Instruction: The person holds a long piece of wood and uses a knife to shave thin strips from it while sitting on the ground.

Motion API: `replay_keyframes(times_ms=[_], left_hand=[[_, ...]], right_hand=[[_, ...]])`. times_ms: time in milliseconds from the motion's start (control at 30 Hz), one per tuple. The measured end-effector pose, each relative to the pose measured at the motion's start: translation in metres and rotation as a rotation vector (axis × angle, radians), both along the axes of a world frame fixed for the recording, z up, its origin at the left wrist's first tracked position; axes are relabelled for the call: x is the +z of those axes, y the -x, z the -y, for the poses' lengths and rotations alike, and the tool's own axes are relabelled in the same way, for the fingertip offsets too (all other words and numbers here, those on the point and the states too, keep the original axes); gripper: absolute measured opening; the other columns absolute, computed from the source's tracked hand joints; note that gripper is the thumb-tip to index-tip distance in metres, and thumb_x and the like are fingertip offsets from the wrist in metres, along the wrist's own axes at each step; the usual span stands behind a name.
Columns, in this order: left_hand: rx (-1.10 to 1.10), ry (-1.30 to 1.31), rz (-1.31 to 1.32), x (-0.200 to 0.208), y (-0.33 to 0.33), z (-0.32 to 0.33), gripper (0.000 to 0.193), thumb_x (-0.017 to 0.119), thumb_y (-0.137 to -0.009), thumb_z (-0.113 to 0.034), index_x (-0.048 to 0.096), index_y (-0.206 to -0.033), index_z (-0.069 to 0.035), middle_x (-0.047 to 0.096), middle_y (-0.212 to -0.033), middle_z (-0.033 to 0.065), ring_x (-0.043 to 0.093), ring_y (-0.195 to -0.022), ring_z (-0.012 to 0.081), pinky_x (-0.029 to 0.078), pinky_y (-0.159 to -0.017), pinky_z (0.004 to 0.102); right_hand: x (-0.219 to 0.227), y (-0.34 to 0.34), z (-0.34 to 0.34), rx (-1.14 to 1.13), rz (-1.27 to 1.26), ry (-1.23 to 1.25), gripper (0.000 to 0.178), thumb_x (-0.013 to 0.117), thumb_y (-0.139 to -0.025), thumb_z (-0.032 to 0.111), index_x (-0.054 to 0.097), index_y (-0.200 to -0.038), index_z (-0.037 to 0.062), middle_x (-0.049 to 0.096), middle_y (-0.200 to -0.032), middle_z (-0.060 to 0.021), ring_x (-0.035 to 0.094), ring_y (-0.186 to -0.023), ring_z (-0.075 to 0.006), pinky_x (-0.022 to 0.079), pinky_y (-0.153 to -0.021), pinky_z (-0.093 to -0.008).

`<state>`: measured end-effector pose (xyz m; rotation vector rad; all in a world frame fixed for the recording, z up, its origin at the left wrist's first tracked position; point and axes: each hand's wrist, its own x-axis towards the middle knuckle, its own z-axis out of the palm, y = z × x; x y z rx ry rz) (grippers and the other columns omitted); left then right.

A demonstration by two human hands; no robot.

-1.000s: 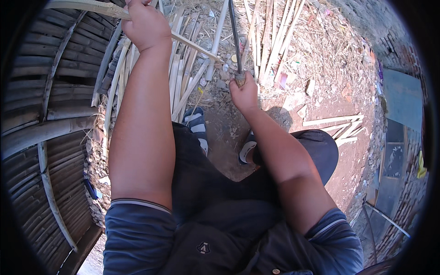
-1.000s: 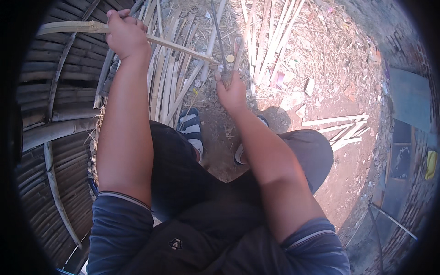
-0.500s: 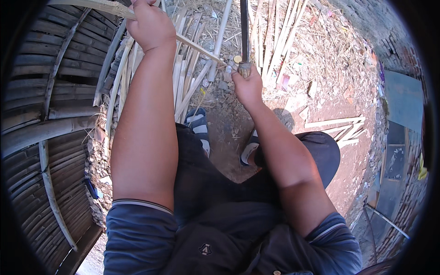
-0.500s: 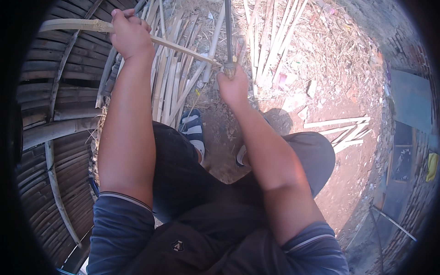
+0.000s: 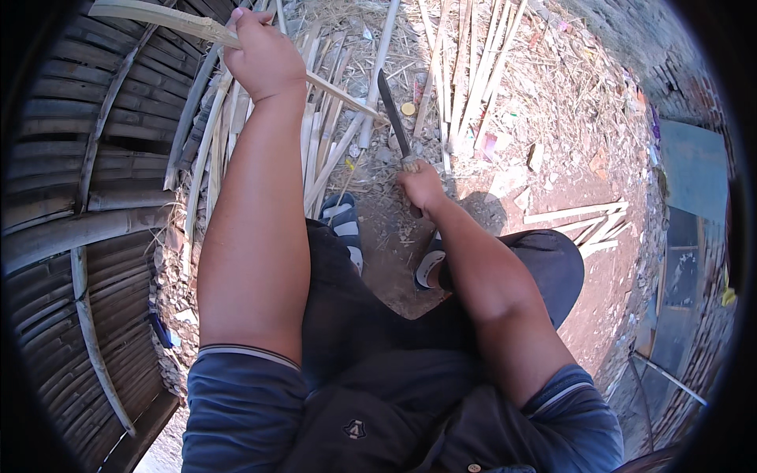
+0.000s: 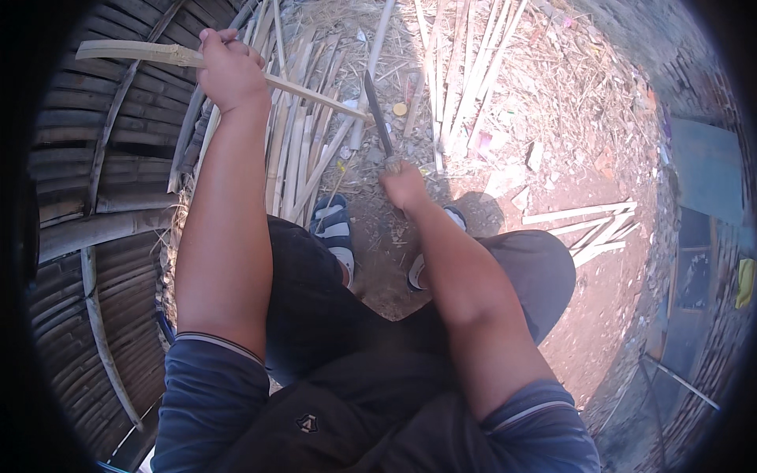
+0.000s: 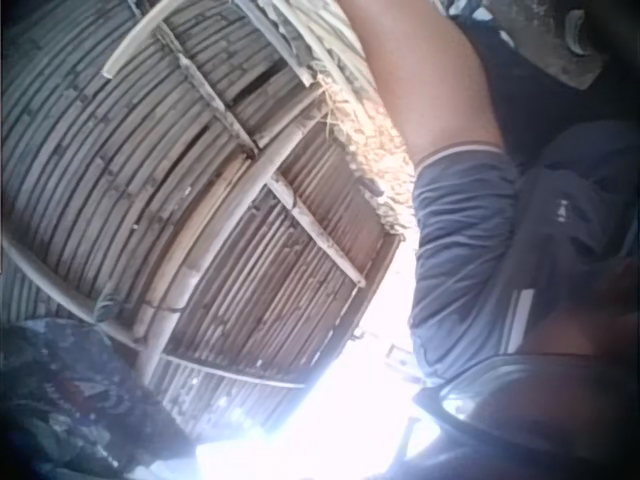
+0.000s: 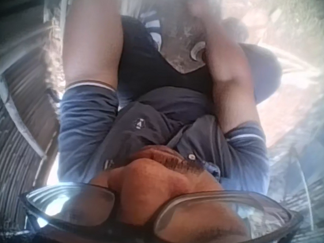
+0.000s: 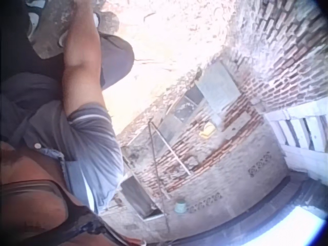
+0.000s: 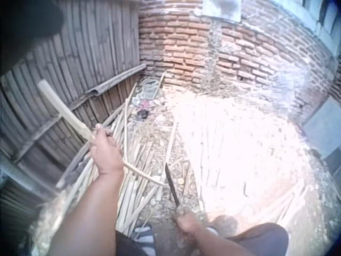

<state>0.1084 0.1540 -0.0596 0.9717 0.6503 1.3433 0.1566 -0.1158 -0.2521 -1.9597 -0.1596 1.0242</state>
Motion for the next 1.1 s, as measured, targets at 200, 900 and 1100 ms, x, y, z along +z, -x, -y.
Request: replay_keyframes(times_ms=[200,900,1100], left_hand=[[-0.003,-0.006,-0.054,0.003,0.008,0.0,0.04,0.048,-0.109,-0.041,0.055,-0.1,-0.003,0.039,-0.062,-0.0002,0.035,-0.049,0.0135,0.033,-0.05,0.0335],[0.034,0.044,0.004,-0.001,0.003,0.001,0.039,0.054,-0.106,-0.038,0.066,-0.095,-0.002,0.051,-0.074,0.0009,0.049,-0.064,0.0126,0.038,-0.053,0.0303],[-0.033,0.085,0.039,0.0,0.01,0.003,0.035,0.056,-0.105,-0.036,0.064,-0.097,-0.002,0.051,-0.071,0.0011,0.044,-0.056,0.0119,0.037,-0.052,0.0291]], right_hand=[[0.046,-0.007,-0.033,-0.159,0.383,-0.341,0.042,0.072,-0.088,0.014,0.066,-0.127,0.0001,0.075,-0.094,-0.0161,0.071,-0.086,-0.0267,0.055,-0.083,-0.0391],[-0.001,0.008,0.006,0.16,0.485,0.167,0.049,0.075,-0.088,0.03,0.065,-0.124,-0.0015,0.075,-0.105,-0.0275,0.073,-0.101,-0.0435,0.055,-0.093,-0.0489],[-0.012,0.011,0.007,0.305,0.337,0.353,0.051,0.071,-0.087,0.029,0.067,-0.125,-0.0048,0.072,-0.115,-0.0331,0.069,-0.115,-0.0452,0.054,-0.101,-0.0497]])
